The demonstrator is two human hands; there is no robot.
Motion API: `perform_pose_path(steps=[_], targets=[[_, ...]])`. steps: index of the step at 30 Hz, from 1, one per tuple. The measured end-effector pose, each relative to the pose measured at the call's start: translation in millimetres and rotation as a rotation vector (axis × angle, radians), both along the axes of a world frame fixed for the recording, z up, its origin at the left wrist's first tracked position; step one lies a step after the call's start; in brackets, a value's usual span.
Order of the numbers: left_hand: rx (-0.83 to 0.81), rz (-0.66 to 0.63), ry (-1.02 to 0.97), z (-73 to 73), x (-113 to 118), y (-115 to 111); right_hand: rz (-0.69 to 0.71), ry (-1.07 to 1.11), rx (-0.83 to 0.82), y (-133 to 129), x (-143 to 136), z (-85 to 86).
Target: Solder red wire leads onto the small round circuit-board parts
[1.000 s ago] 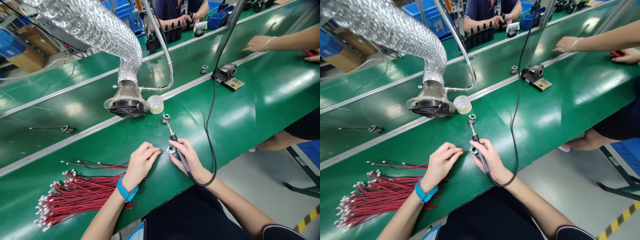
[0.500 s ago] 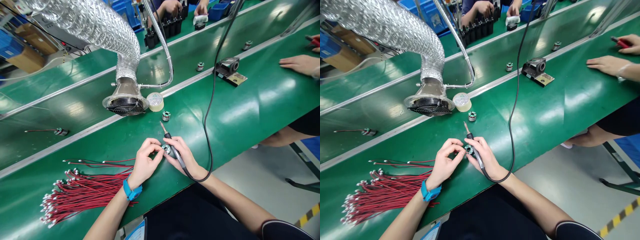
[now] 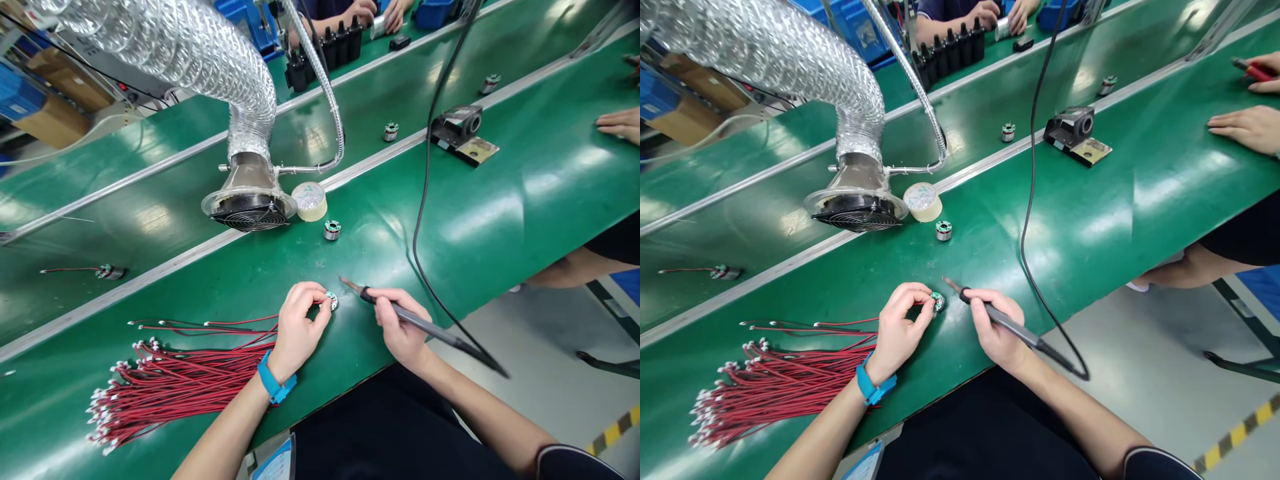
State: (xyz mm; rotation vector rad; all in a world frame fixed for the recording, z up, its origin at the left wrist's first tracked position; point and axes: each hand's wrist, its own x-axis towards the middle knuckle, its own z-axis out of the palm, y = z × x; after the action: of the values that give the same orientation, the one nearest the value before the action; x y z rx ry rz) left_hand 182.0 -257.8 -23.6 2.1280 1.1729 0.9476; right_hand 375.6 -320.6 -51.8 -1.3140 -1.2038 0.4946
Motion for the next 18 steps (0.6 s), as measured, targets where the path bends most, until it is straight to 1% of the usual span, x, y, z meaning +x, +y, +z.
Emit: perform_pose_path(steps=[2, 6, 13, 18], targets=[[0.029, 0.009, 0.017, -2.2, 1, -1, -0.047, 0.013, -0.027, -8, 3, -6.6], [0.03, 0.012, 0.038, -3.8, 0, -1, -0.048, 0.039, -0.057, -15, 4, -14.2], [0.028, 0.016, 0.054, -3.3, 0, -1, 0.02, 0.069, -0.046, -9, 1, -10.7], [0.036, 0.02, 0.051, -4.9, 0, -1, 0.044, 0.084, -0.014, -7, 0, -8.9]])
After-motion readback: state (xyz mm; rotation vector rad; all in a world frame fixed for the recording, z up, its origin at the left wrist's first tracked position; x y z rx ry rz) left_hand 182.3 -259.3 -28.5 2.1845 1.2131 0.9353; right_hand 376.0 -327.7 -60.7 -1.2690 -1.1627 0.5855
